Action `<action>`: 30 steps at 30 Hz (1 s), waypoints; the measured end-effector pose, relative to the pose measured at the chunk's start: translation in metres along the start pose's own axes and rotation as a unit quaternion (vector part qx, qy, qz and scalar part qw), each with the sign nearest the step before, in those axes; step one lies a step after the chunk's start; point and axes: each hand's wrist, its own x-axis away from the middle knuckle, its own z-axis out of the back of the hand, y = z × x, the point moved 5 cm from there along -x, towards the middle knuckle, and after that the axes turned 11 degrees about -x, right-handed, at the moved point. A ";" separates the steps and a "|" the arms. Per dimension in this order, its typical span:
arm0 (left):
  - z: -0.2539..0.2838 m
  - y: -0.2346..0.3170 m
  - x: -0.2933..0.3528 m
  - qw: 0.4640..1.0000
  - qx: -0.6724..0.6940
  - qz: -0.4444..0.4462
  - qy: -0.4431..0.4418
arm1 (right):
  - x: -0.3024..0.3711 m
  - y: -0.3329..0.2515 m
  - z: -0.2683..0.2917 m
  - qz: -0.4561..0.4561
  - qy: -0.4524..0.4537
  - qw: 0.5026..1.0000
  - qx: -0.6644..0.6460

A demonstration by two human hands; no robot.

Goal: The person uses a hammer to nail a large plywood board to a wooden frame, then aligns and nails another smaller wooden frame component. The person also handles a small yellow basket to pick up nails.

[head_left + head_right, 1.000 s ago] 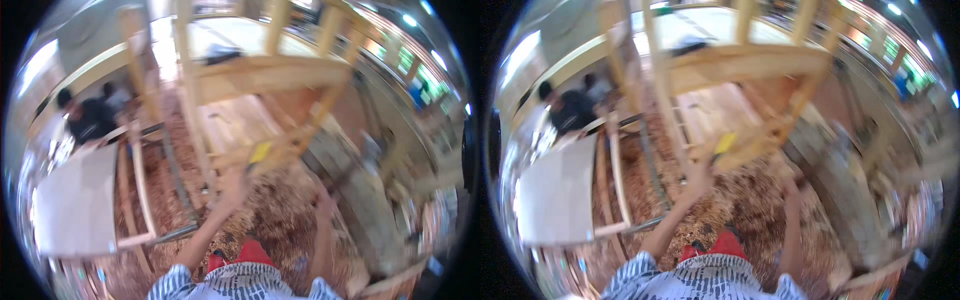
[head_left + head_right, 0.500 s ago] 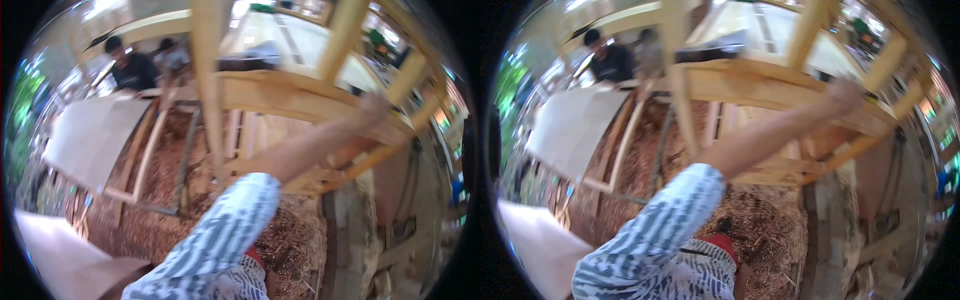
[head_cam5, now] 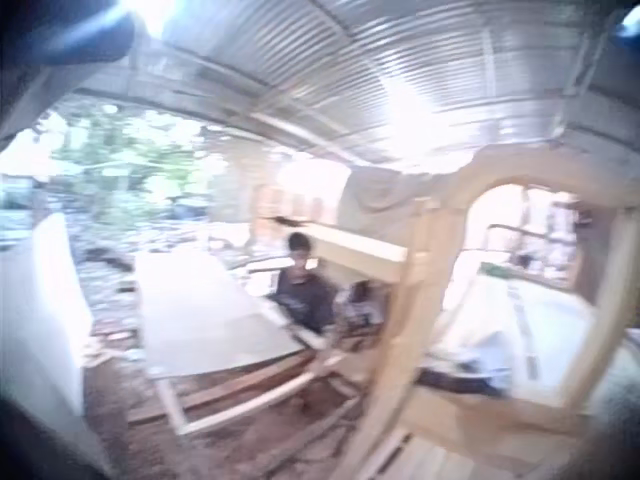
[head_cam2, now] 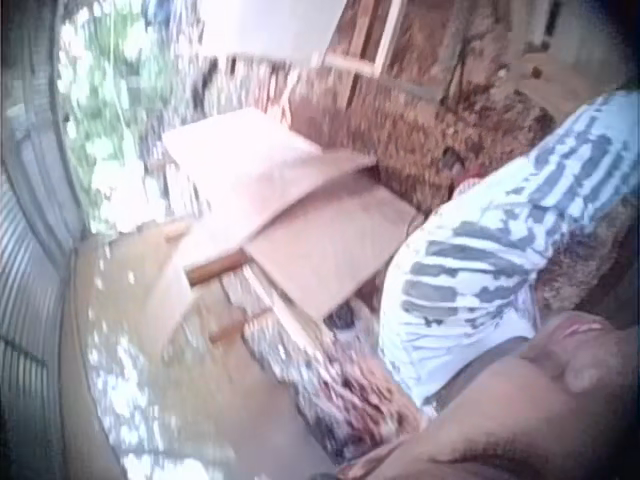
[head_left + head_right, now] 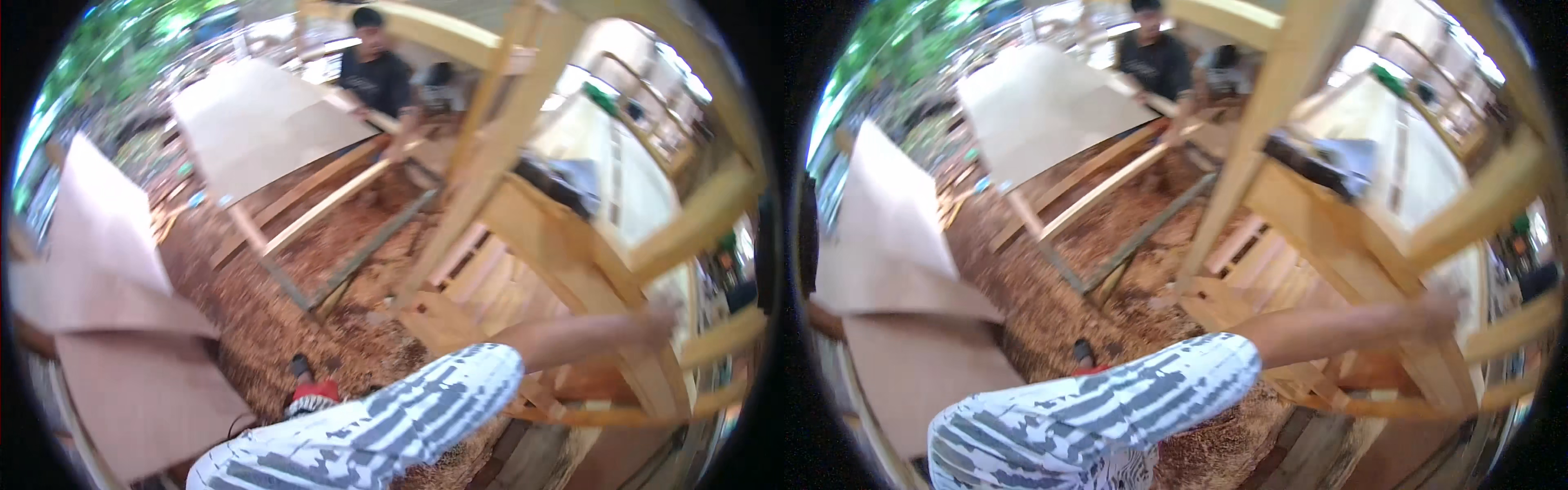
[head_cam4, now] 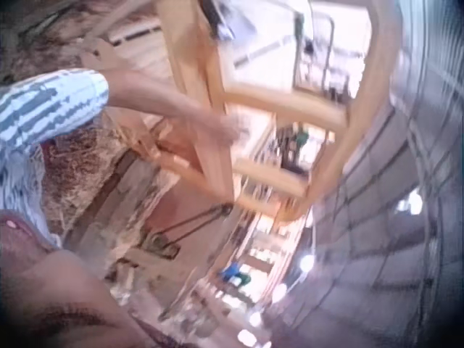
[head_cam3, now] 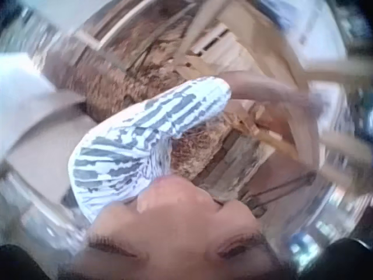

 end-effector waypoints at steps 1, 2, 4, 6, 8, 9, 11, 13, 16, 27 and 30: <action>0.029 0.033 0.037 0.990 0.087 -0.077 0.079 | 0.000 0.016 0.006 -0.010 -0.002 1.000 0.022; 0.065 0.048 0.087 0.966 0.187 -0.139 0.114 | -0.004 0.024 0.008 -0.008 -0.014 0.999 0.047; 0.123 0.035 0.207 0.920 0.346 -0.171 0.073 | -0.009 0.024 0.008 0.016 -0.040 0.994 0.104; 0.100 -0.014 0.358 0.934 0.332 0.073 -0.110 | -0.007 0.034 0.005 0.020 -0.069 0.985 0.154; 0.100 -0.062 0.567 0.841 0.245 0.408 -0.257 | -0.008 0.036 -0.003 0.027 -0.105 0.974 0.197; 0.123 -0.077 0.676 0.845 0.164 0.457 -0.223 | -0.004 0.040 -0.001 0.022 -0.120 0.969 0.215; 0.218 -0.085 0.820 0.757 0.057 0.629 -0.168 | 0.008 0.053 0.004 -0.019 -0.141 0.960 0.243; 0.308 -0.091 0.884 0.678 -0.019 0.734 -0.045 | 0.022 0.065 0.025 -0.079 -0.153 0.947 0.271; 0.472 -0.057 0.956 0.566 -0.111 0.768 0.279 | 0.023 0.010 0.016 -0.039 -0.153 0.959 0.236; 0.502 -0.211 0.966 0.661 -0.101 0.709 0.224 | 0.192 -0.517 -0.224 0.305 -0.037 0.907 -0.288; 0.507 -0.243 0.941 0.699 0.015 0.704 0.126 | 0.203 -0.608 -0.289 0.262 -0.141 0.931 -0.214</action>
